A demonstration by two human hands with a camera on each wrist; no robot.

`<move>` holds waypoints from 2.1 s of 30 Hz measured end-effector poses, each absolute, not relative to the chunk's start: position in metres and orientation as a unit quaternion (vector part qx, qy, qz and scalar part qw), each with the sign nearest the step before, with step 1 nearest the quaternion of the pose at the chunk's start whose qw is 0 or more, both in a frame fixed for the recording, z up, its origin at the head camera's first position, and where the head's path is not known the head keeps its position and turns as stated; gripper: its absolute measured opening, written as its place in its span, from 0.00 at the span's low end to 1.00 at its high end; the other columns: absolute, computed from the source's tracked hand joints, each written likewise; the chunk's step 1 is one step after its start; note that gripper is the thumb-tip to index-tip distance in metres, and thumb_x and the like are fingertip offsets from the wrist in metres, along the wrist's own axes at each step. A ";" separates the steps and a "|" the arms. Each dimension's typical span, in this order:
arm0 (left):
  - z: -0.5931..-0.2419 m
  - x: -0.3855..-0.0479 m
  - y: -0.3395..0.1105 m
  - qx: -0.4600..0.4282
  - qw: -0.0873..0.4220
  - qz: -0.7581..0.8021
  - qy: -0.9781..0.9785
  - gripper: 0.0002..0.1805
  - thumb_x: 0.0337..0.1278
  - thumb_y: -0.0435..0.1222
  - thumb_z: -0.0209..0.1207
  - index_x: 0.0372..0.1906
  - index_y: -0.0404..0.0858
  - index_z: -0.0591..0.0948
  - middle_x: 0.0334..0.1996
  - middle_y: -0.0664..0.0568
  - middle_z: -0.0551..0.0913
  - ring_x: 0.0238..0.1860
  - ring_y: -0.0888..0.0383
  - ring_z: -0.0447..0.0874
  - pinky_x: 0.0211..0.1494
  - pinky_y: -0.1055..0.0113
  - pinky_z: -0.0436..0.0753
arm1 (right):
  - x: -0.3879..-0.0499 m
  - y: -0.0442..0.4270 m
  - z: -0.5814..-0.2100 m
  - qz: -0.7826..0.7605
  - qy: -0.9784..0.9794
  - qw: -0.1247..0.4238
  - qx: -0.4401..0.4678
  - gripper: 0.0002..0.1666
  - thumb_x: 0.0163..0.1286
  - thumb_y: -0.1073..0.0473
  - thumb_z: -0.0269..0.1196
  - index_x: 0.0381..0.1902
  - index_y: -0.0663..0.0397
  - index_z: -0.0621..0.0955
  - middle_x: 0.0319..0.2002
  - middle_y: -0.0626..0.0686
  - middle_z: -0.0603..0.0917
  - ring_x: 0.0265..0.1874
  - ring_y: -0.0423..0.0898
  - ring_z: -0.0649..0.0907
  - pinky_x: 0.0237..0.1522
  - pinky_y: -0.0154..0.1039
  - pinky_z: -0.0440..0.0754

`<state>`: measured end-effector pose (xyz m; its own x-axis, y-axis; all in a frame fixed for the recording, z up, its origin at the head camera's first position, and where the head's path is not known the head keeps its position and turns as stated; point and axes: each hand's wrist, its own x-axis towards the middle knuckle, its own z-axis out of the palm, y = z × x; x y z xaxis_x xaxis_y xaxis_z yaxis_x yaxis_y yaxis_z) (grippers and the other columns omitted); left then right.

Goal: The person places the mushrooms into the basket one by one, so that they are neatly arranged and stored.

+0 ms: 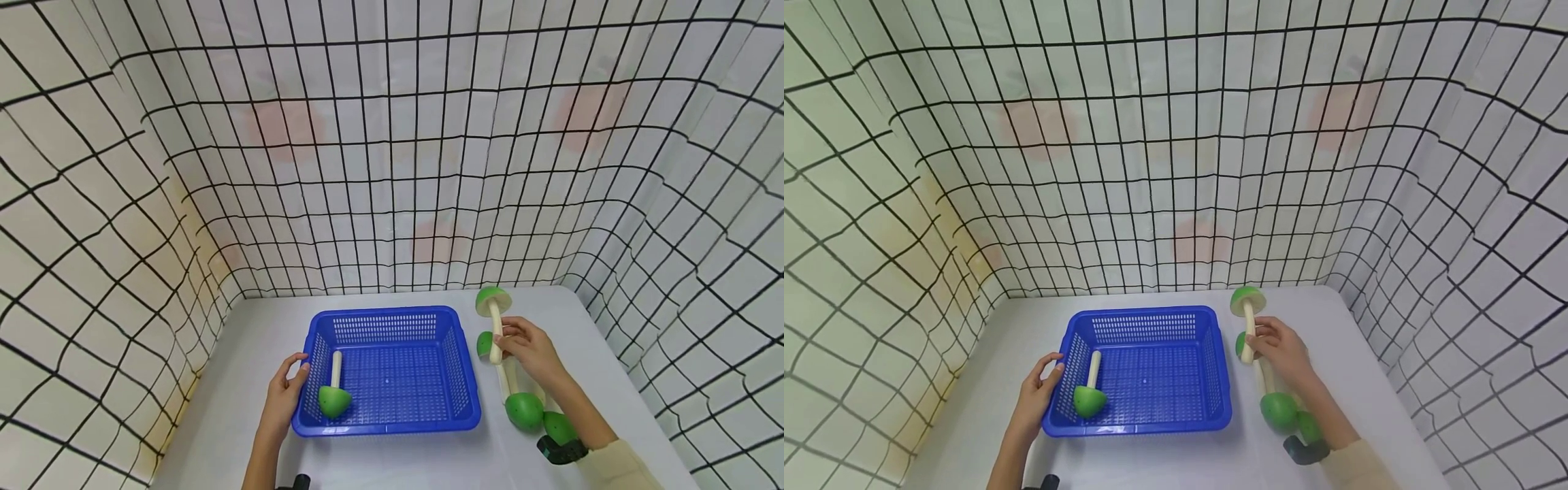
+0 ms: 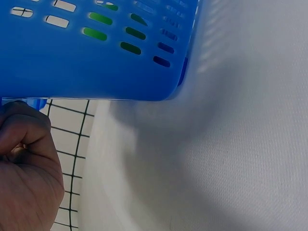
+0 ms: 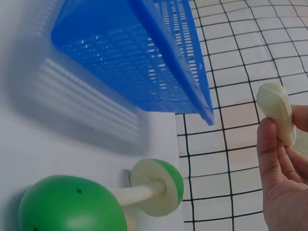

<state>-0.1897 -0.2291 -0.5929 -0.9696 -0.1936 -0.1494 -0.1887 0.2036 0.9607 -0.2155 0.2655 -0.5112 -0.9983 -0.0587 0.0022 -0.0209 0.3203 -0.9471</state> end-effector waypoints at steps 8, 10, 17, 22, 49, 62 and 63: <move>-0.591 -0.191 -0.229 0.128 -0.005 -0.627 -0.769 0.25 0.73 0.57 0.55 0.69 0.55 0.73 0.50 0.36 0.86 0.37 0.51 0.90 0.38 0.60 0.90 | -0.215 0.253 -0.511 -0.599 0.799 0.026 -0.039 0.30 0.75 0.57 0.65 0.69 0.64 0.71 0.52 0.66 0.81 0.37 0.38 0.87 0.43 0.42 0.88; -0.591 -0.190 -0.229 0.127 -0.006 -0.628 -0.768 0.26 0.73 0.57 0.55 0.70 0.55 0.72 0.50 0.36 0.86 0.37 0.51 0.90 0.38 0.60 0.90 | -0.216 0.249 -0.512 -0.603 0.796 0.026 -0.043 0.30 0.75 0.58 0.65 0.69 0.65 0.71 0.52 0.66 0.82 0.37 0.38 0.87 0.41 0.40 0.88; -0.592 -0.188 -0.229 0.124 -0.008 -0.629 -0.767 0.28 0.73 0.58 0.56 0.70 0.53 0.72 0.50 0.35 0.86 0.37 0.51 0.90 0.38 0.60 0.90 | -0.217 0.238 -0.516 -0.608 0.792 0.027 -0.049 0.29 0.75 0.58 0.64 0.68 0.66 0.71 0.51 0.65 0.81 0.37 0.38 0.86 0.41 0.40 0.88; -0.591 -0.188 -0.229 0.117 -0.004 -0.635 -0.763 0.28 0.73 0.57 0.56 0.70 0.52 0.72 0.50 0.33 0.86 0.37 0.50 0.90 0.36 0.60 0.89 | -0.220 0.231 -0.517 -0.615 0.787 0.028 -0.045 0.28 0.75 0.58 0.65 0.67 0.64 0.73 0.52 0.66 0.81 0.37 0.39 0.87 0.41 0.39 0.88; -0.588 -0.191 -0.229 0.114 -0.015 -0.633 -0.766 0.26 0.74 0.54 0.57 0.70 0.52 0.71 0.45 0.35 0.88 0.34 0.51 0.89 0.34 0.62 0.88 | -0.226 0.183 -0.524 -0.628 0.773 0.057 -0.069 0.28 0.74 0.58 0.65 0.67 0.64 0.73 0.52 0.66 0.83 0.36 0.42 0.87 0.42 0.46 0.89; -0.587 -0.188 -0.229 0.117 -0.015 -0.634 -0.764 0.25 0.73 0.55 0.57 0.69 0.53 0.73 0.43 0.37 0.88 0.33 0.51 0.89 0.34 0.61 0.88 | -0.226 0.159 -0.536 -0.638 0.762 0.069 -0.089 0.27 0.74 0.60 0.65 0.66 0.68 0.73 0.51 0.67 0.82 0.36 0.43 0.87 0.40 0.48 0.89; -0.587 -0.188 -0.229 0.117 -0.013 -0.634 -0.765 0.26 0.73 0.55 0.57 0.69 0.52 0.73 0.43 0.37 0.88 0.33 0.51 0.89 0.34 0.61 0.88 | -0.226 0.158 -0.536 -0.638 0.761 0.071 -0.087 0.27 0.75 0.60 0.65 0.66 0.68 0.73 0.51 0.67 0.82 0.36 0.43 0.87 0.39 0.46 0.89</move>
<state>-0.1880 -0.2291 -0.5868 -0.9724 -0.1618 -0.1680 -0.1951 0.1695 0.9660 -0.2255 0.1580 -0.5356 -0.9748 -0.2231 0.0042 -0.0430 0.1695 -0.9846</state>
